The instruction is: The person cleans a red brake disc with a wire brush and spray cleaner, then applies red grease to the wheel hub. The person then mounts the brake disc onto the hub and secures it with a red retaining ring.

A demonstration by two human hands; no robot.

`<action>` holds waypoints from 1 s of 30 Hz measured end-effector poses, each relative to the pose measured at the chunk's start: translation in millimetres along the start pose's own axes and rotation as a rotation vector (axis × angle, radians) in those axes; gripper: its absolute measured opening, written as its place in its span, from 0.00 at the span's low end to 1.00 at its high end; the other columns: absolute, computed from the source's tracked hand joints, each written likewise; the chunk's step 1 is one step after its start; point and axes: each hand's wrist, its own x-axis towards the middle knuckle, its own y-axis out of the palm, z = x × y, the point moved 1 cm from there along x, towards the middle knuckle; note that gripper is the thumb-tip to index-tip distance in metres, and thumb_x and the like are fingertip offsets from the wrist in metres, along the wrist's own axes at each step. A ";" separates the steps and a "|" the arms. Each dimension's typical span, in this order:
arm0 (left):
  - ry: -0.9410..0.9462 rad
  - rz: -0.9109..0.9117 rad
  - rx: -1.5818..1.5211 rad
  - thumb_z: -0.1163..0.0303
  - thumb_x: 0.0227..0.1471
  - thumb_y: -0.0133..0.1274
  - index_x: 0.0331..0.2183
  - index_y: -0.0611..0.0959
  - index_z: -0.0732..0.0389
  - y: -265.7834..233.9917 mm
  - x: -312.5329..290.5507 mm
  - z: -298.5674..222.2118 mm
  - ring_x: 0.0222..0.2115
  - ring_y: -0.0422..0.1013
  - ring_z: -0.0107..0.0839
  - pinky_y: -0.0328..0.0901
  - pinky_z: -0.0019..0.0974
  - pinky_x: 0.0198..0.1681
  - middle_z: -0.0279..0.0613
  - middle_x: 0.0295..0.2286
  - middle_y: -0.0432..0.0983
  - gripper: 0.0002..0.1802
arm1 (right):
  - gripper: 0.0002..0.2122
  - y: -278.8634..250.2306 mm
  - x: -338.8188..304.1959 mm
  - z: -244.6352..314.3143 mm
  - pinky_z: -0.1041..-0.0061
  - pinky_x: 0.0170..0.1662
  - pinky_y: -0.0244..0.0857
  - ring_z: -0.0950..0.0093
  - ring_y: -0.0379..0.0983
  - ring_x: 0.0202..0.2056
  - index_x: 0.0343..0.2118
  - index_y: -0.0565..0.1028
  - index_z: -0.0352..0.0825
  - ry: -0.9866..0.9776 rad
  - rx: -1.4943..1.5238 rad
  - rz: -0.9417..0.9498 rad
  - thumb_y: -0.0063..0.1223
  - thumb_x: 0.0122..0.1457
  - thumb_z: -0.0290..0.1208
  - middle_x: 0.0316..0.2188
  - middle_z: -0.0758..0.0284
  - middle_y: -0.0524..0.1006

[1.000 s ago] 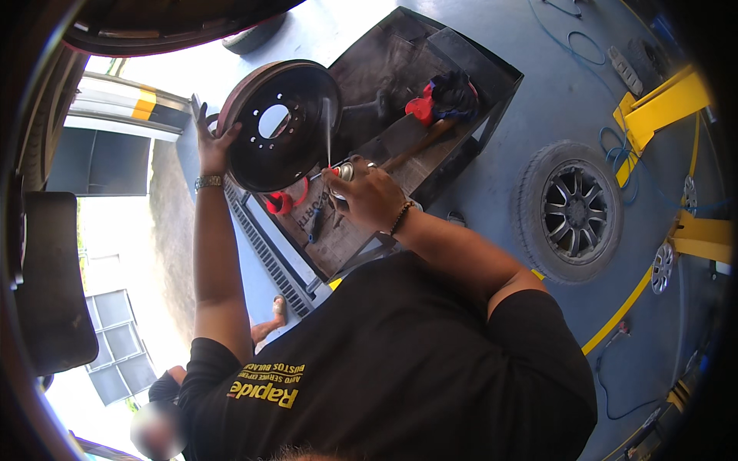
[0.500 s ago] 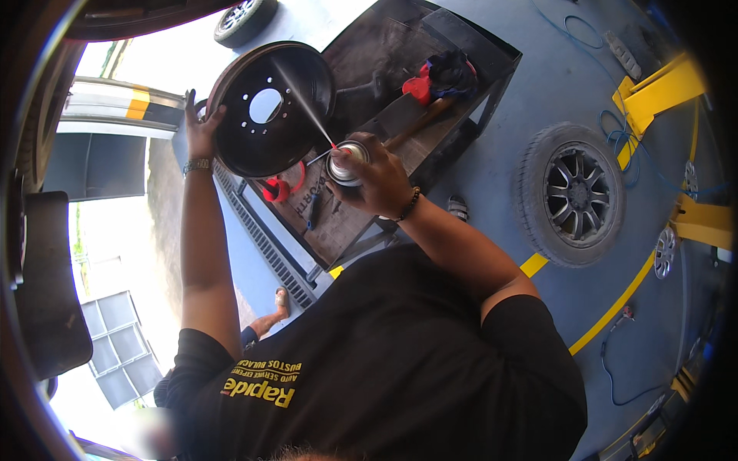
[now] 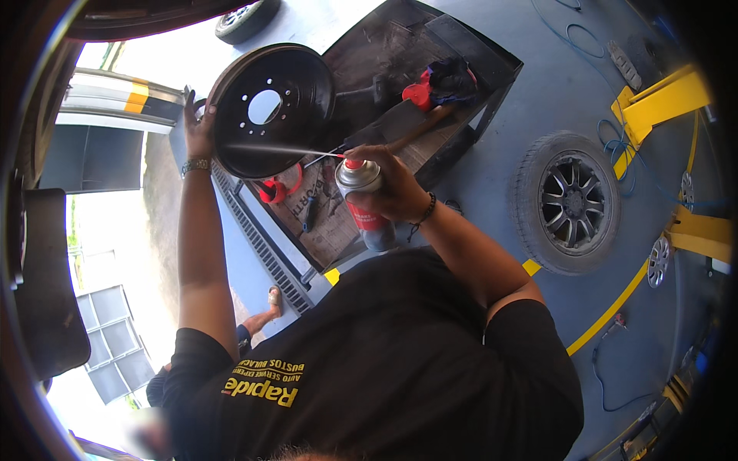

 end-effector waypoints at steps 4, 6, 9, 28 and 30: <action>-0.030 0.094 -0.094 0.61 0.44 0.74 0.69 0.54 0.58 4.4 -4.0 -0.6 0.51 0.72 0.42 0.73 0.41 0.51 0.51 0.56 0.61 0.60 | 0.29 -34.0 9.8 9.2 0.64 0.52 0.71 0.64 0.77 0.48 0.56 0.69 0.38 -0.034 -0.283 0.185 0.68 0.49 0.24 0.49 0.59 0.76; 0.040 0.137 0.011 0.68 0.44 0.73 0.69 0.52 0.57 7.8 -9.1 -4.2 0.53 0.71 0.43 0.72 0.42 0.53 0.51 0.56 0.60 0.60 | 0.30 -53.4 19.0 11.0 0.63 0.51 0.71 0.59 0.77 0.48 0.58 0.68 0.37 -0.057 -0.551 0.178 0.70 0.51 0.30 0.50 0.56 0.76; 0.043 0.112 0.029 0.73 0.46 0.71 0.69 0.52 0.58 14.2 -22.6 -11.0 0.52 0.71 0.44 0.72 0.42 0.53 0.50 0.56 0.60 0.58 | 0.31 -90.2 56.1 0.3 0.60 0.49 0.73 0.56 0.77 0.46 0.59 0.68 0.39 -0.155 -0.779 -0.139 0.70 0.52 0.35 0.49 0.58 0.75; 0.287 -0.111 0.495 0.60 0.18 0.74 0.61 0.67 0.61 103.3 -168.1 -127.1 0.51 0.69 0.58 0.68 0.55 0.53 0.57 0.51 0.69 0.64 | 0.52 -225.2 241.8 -151.4 0.53 0.65 0.59 0.42 0.61 0.63 0.73 0.42 0.45 0.359 -0.975 -0.040 0.69 0.53 0.48 0.62 0.40 0.63; 0.287 -0.098 0.608 0.59 0.18 0.75 0.61 0.67 0.61 118.1 -177.7 -133.4 0.50 0.69 0.60 0.67 0.58 0.54 0.58 0.51 0.69 0.63 | 0.50 -222.7 243.9 -149.3 0.52 0.63 0.62 0.42 0.66 0.59 0.72 0.46 0.42 0.364 -1.091 0.038 0.68 0.53 0.52 0.60 0.42 0.65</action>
